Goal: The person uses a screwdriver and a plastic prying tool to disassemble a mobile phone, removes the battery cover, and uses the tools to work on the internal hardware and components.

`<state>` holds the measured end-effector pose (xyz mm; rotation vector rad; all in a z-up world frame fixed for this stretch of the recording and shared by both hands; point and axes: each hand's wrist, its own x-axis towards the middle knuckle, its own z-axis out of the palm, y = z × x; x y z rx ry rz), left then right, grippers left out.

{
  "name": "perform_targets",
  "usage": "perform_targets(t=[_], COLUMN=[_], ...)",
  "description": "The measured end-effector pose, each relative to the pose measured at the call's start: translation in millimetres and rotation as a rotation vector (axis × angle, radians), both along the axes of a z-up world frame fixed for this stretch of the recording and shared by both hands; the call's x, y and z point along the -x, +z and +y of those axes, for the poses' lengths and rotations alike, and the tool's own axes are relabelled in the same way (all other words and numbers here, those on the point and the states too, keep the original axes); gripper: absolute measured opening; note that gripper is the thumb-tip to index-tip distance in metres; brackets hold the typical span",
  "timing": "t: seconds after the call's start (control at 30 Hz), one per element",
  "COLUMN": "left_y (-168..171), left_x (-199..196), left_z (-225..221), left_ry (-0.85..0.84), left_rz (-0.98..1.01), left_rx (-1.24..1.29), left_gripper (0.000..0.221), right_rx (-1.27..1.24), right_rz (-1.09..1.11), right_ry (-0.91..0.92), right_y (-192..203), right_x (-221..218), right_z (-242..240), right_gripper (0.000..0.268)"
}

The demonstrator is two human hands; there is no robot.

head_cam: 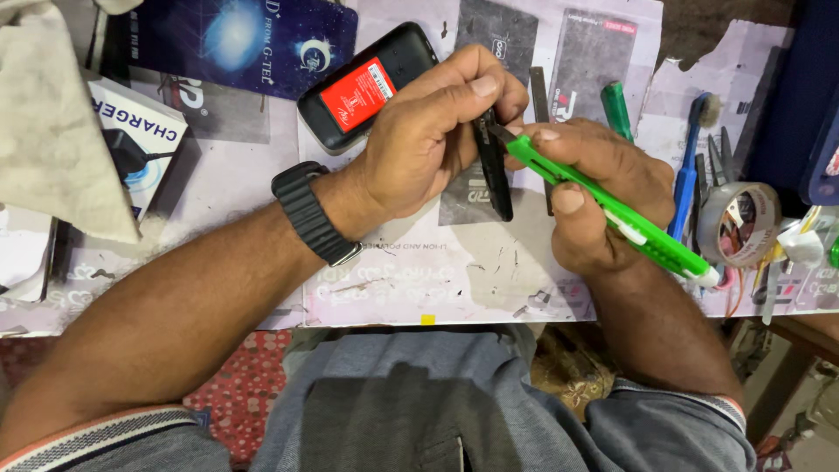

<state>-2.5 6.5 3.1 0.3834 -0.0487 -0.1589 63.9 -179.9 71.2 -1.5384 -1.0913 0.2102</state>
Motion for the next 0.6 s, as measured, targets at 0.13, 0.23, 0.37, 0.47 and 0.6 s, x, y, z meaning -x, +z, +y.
perform_targets(t=[0.13, 0.23, 0.37, 0.47, 0.6], left_y=[0.7, 1.0, 0.3, 0.0, -0.4], left_x=[-1.6, -1.6, -0.6, -1.9, -2.0], left_z=[-0.6, -1.1, -0.3, -0.7, -1.0], left_ry=[0.013, 0.017, 0.017, 0.017, 0.019], left_rz=[0.001, 0.005, 0.007, 0.0, 0.011], left_rx=[-0.025, -0.035, -0.051, -0.039, -0.063], left_gripper=[0.023, 0.023, 0.024, 0.024, 0.025], right_rx=[0.076, 0.084, 0.093, 0.115, 0.118], right_rz=[-0.051, -0.036, -0.092, -0.141, -0.162], right_ry=[-0.034, -0.043, -0.038, -0.047, -0.057], right_y=[3.1, 7.0, 9.2, 11.4, 12.4], right_x=[1.8, 4.2, 2.1, 1.5, 3.0], right_z=[-3.6, -3.5, -1.1, 0.4, 0.9], right_gripper=[0.027, 0.026, 0.026, 0.026, 0.026])
